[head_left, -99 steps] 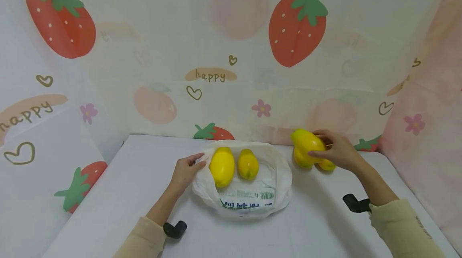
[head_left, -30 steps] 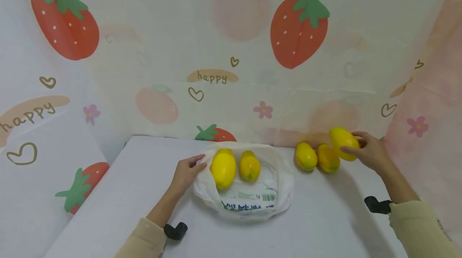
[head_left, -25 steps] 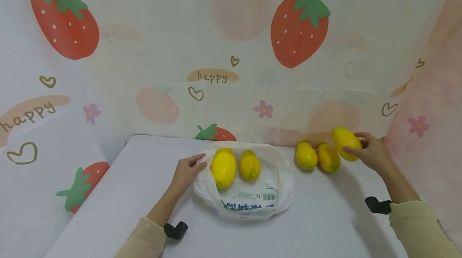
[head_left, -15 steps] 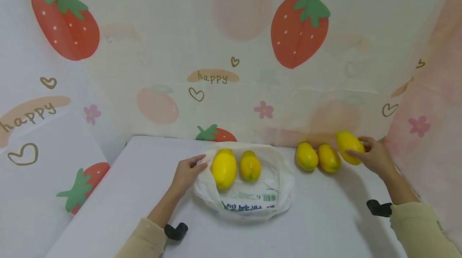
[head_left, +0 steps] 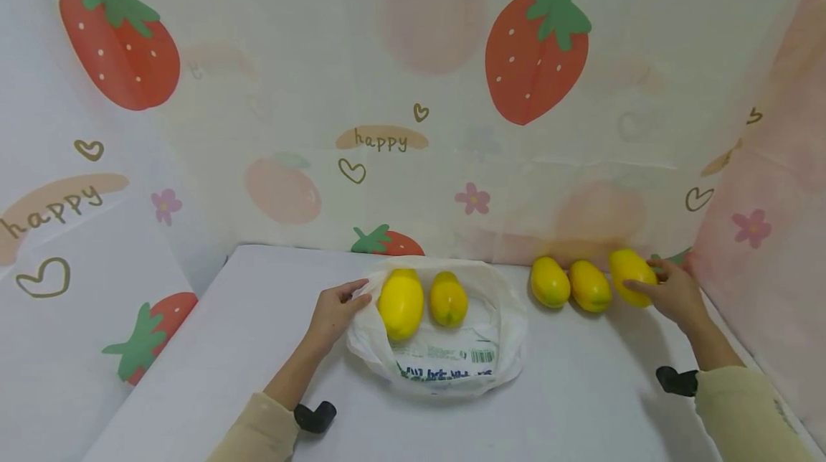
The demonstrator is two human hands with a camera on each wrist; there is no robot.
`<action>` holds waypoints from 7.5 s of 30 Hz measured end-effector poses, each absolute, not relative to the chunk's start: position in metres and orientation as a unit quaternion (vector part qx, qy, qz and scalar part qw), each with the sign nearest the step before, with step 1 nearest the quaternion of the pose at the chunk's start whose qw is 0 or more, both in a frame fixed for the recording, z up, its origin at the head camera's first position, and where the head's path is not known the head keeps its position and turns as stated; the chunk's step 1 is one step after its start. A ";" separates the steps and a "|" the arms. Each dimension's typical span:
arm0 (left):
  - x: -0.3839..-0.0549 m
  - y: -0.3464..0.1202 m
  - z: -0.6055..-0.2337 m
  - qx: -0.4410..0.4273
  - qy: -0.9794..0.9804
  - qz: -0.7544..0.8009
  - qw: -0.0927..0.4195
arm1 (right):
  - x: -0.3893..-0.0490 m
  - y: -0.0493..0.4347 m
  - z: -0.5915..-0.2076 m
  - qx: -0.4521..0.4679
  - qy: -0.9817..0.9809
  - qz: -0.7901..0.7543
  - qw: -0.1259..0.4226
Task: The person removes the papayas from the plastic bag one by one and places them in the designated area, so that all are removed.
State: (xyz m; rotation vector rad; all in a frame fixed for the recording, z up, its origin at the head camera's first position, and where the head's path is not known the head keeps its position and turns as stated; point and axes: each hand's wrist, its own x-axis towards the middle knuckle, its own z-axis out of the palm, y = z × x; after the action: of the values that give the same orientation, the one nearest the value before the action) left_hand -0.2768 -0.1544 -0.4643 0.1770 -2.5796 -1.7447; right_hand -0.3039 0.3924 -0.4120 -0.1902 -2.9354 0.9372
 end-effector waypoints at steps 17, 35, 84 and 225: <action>-0.275 -0.154 -0.467 0.057 -0.829 -0.556 0.018 | -0.317 0.398 -0.427 -0.100 -0.942 0.321 -0.018; -0.277 -0.156 -0.465 0.060 -0.828 -0.557 0.013 | -0.318 0.391 -0.443 -0.101 -0.943 0.315 -0.033; -0.275 -0.157 -0.460 0.056 -0.828 -0.557 0.015 | -0.299 0.371 -0.416 -0.084 -0.934 0.346 0.023; -0.269 -0.148 -0.463 0.054 -0.822 -0.567 0.017 | -0.313 0.117 -0.453 0.012 -0.915 0.386 -0.118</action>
State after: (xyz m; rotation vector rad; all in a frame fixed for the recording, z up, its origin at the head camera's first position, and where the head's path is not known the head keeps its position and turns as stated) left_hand -0.2691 -0.1482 -0.4629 0.1666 -2.5533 -1.7622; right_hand -0.3129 0.1167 -0.4528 0.0399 -3.1126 1.3121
